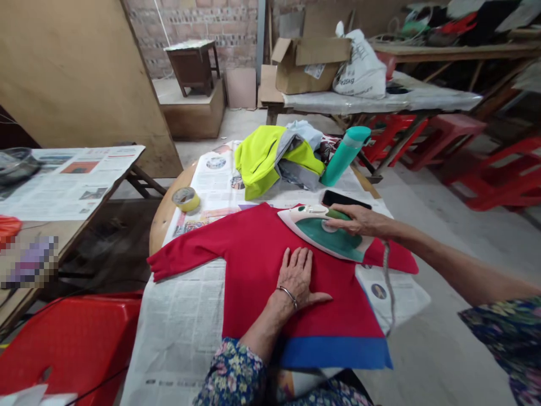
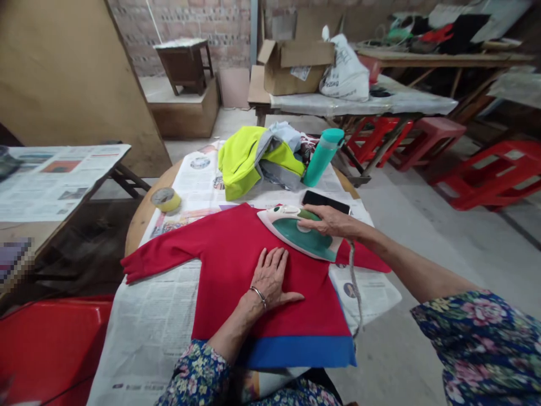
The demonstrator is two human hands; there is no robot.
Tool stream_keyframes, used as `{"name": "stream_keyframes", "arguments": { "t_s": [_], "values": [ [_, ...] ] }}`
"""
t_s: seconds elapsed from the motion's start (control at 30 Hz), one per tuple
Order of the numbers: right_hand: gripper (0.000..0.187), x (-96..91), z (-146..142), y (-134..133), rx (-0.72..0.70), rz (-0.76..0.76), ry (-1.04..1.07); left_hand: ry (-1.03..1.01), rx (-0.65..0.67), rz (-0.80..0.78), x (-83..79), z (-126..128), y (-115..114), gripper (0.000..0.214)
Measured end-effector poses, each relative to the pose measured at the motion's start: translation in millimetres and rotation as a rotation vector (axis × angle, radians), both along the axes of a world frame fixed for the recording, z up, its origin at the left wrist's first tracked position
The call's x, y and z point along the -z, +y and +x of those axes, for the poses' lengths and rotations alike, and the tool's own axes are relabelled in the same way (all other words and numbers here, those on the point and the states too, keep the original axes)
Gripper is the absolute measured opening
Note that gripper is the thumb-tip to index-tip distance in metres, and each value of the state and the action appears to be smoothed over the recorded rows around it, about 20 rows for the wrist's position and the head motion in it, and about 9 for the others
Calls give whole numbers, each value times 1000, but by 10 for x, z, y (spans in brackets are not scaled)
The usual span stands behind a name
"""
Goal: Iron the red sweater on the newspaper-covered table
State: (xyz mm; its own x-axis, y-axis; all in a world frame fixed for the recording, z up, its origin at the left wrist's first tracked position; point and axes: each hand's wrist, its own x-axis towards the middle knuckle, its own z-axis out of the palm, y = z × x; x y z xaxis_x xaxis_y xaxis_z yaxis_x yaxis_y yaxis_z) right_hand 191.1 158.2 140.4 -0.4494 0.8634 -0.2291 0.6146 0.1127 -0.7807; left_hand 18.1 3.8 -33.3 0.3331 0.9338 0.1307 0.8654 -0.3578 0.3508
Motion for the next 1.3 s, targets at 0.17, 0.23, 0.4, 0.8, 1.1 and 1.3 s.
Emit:
{"name": "stream_keyframes", "arguments": {
  "t_s": [0.17,0.23,0.4,0.8,1.1,1.3],
  "values": [
    [35,-53,-416,313,-149,109,-176,9,3,-14,-19,-29,26,121],
    [31,-66,-585,353,-125,119,-222,9,14,-26,-46,-54,44,118],
    [38,-13,-782,285,5,196,-259,19,60,29,-72,-110,84,112],
    [21,138,-38,69,132,255,-380,4,72,27,-43,-59,84,104],
    [22,154,-390,173,-45,426,-437,-26,70,-7,-70,-17,42,112],
    [39,166,-931,140,-240,525,-522,-23,68,-54,-103,11,-19,107]
  ]
}}
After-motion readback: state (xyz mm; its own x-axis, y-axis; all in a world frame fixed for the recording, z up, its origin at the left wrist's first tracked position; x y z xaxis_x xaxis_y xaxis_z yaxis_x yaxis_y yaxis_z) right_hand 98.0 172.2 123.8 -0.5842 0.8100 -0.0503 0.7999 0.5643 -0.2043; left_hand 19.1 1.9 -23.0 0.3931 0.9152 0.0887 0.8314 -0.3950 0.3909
